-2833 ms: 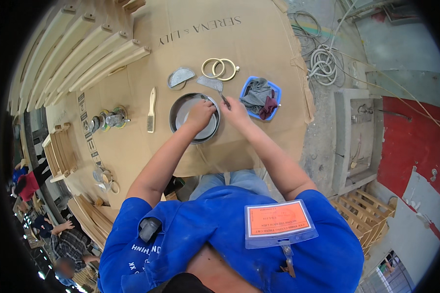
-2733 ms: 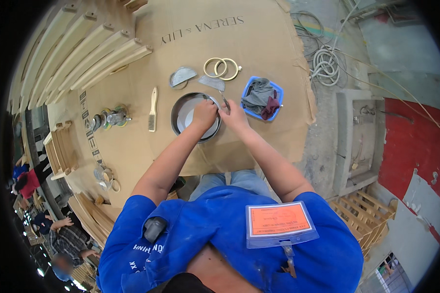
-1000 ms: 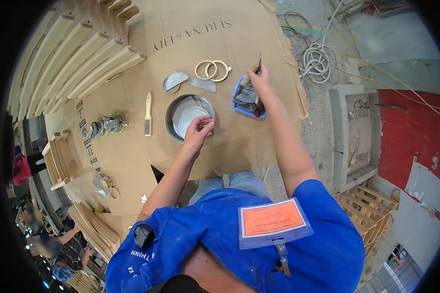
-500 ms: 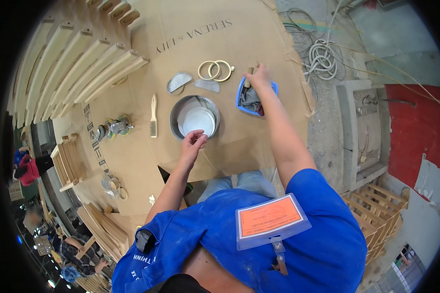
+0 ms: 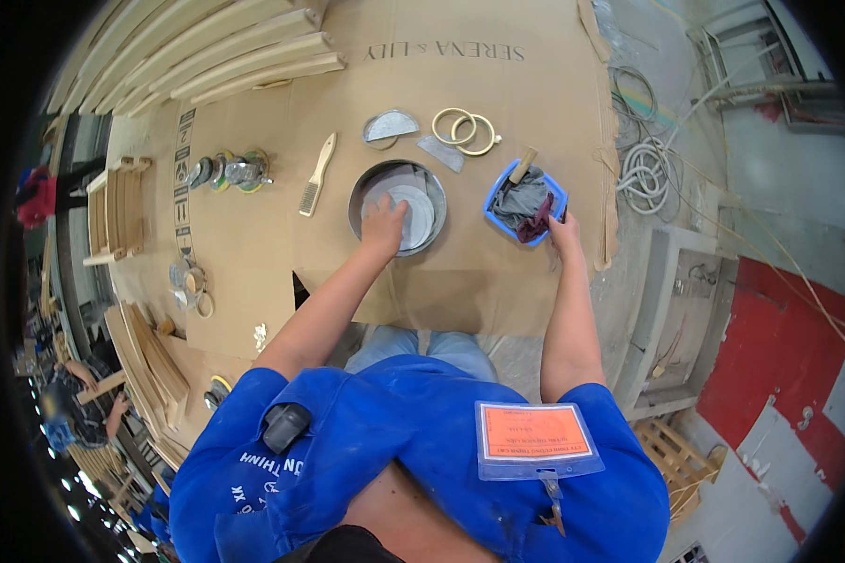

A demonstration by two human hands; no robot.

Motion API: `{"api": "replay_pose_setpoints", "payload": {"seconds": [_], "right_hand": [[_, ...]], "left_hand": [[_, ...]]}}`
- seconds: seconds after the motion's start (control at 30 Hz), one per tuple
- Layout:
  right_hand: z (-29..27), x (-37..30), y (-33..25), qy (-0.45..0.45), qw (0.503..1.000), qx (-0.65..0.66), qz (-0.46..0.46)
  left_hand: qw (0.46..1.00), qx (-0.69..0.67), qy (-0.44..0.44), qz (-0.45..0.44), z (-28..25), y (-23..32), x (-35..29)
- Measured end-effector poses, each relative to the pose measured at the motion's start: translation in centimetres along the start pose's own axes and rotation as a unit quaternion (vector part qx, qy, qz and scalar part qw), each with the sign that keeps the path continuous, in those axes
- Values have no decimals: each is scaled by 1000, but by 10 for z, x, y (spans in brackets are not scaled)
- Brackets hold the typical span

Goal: The person uses an orbital sander to smooth the surfaces of L-shaped wooden pieces on a workbench. They handle each piece one at a time, sanding edges and flat surfaces, then place the finished pieces into a stack. The person also organizes sanding discs and accessories in a container.

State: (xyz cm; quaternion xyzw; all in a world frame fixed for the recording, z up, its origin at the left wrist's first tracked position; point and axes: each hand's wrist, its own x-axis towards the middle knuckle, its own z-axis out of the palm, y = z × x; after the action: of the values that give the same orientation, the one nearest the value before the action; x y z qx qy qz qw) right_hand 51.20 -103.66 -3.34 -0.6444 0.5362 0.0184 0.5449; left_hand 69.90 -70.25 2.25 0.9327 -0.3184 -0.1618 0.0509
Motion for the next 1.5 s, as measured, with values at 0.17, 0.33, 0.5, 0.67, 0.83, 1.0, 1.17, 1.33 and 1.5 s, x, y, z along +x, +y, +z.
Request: {"api": "replay_pose_setpoints", "payload": {"seconds": [0.17, 0.33, 0.5, 0.67, 0.83, 1.0, 1.17, 1.33, 1.5], "right_hand": [[-10, -16, -23, -66, 992, 106, 25], [-5, -55, -68, -101, 988, 114, -30], [58, -89, -111, -156, 972, -35, -171], [142, -110, -123, -150, 951, -152, -225], [183, -110, -113, -135, 938, -248, -203], [191, -115, -111, -119, 931, -272, -211], [172, -137, -129, -128, 923, -303, -202], [149, -131, -148, -68, 931, -132, -335], [146, -105, -183, -86, 899, -37, -427]], "left_hand": [[997, -33, 56, 37, -7, -4, -2], [945, -215, 247, 14, -28, -42, -24], [836, -457, 222, -210, -19, -78, -31], [814, -504, 170, -233, -10, -91, -38], [805, -532, 125, -230, -7, -93, -47], [801, -548, 83, -224, 3, -89, -50], [798, -552, -43, -241, 11, -76, -48], [820, -530, -37, -214, 16, -74, -46], [828, -525, -25, -194, 19, -74, -43]]}}
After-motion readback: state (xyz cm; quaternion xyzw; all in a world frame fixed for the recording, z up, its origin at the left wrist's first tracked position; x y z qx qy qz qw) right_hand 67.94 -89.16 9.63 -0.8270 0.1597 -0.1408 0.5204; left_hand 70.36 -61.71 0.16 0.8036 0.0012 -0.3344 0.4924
